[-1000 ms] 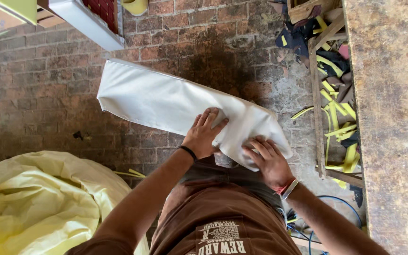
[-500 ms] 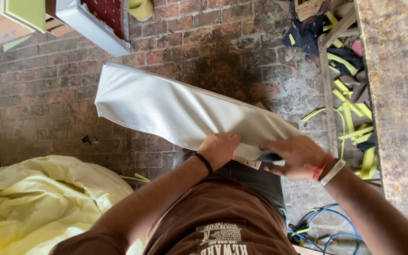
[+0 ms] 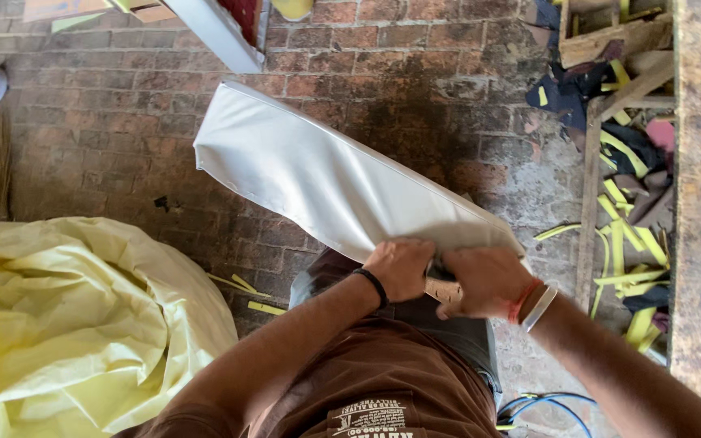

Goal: The person carries a long yellow foam sheet across the workshop floor and places it on a work table. They spread a grey-and-white fabric cover over the foam, wrap the fabric edges around the foam and a wooden frame with red webbing, and use a pneumatic staple gun to fasten the fabric to the frame, pressing the cover flat as they work.

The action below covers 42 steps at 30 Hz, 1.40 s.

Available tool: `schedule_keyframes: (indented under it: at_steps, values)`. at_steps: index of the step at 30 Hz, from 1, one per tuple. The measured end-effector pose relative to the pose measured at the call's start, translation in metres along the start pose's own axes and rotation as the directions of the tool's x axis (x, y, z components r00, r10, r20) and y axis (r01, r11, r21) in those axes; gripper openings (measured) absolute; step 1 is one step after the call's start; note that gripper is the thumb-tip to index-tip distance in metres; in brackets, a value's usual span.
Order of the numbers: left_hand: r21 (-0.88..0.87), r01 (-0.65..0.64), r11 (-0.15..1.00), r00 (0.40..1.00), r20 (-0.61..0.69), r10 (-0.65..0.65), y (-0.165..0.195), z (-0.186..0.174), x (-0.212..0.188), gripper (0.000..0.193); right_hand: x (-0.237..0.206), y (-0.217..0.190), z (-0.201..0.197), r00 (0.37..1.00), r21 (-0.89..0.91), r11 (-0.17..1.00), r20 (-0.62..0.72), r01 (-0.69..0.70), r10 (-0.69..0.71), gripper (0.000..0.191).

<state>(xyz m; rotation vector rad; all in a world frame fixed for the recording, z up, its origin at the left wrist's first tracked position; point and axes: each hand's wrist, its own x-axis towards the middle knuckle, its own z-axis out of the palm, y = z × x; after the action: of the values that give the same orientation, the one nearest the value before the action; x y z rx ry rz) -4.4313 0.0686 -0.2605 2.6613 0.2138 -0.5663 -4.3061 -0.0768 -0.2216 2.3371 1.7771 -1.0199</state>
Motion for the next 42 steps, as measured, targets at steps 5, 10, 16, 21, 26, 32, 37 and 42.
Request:
schedule_keyframes:
  at_steps: [5, 10, 16, 21, 26, 32, 37, 42]
  values:
    - [0.168, -0.151, 0.974, 0.988, -0.007, 0.154, 0.008, -0.010, -0.021, 0.044, -0.009, -0.017, 0.015, 0.993, -0.125, 0.992, -0.115, 0.003, -0.017, 0.078]
    - [0.155, -0.097, 0.983, 0.993, 0.088, 0.084, 0.017, -0.010, -0.014, 0.025, -0.007, -0.003, 0.046, 0.970, -0.033, 0.998, -0.236, 0.059, -0.065, 0.024]
    - [0.127, -0.164, 0.978, 0.982, 0.120, 0.149, 0.021, 0.001, -0.014, 0.022, -0.006, 0.011, 0.076, 0.934, 0.025, 0.989, -0.332, 0.148, -0.132, 0.027]
    - [-0.279, -0.227, 0.933, 0.891, 0.327, 0.315, -0.036, -0.053, 0.017, 0.043, -0.006, 0.019, 0.087, 0.947, 0.036, 0.982, -0.274, 0.186, -0.169, 0.032]
    - [0.370, 0.198, 0.908, 0.963, 0.097, -0.250, -0.216, -0.153, 0.093, 0.039, -0.015, 0.020, 0.103, 0.926, 0.086, 0.973, -0.333, 0.216, -0.176, 0.043]
    - [0.253, 0.138, 0.958, 0.793, 0.551, -0.260, -0.198, -0.066, 0.161, 0.054, -0.030, 0.022, 0.124, 0.842, 0.079, 0.953, -0.494, 0.293, -0.218, 0.035]
    - [-0.192, -0.322, 0.927, 0.716, 0.591, 0.371, 0.004, 0.003, 0.170, 0.057, -0.034, 0.024, 0.135, 0.789, 0.076, 0.930, -0.556, 0.361, -0.261, 0.031]
    - [0.188, -0.734, 0.653, 0.648, 0.480, 0.591, 0.090, 0.020, 0.143, 0.059, -0.036, 0.031, 0.152, 0.677, 0.043, 0.923, -0.693, 0.383, -0.249, 0.033]
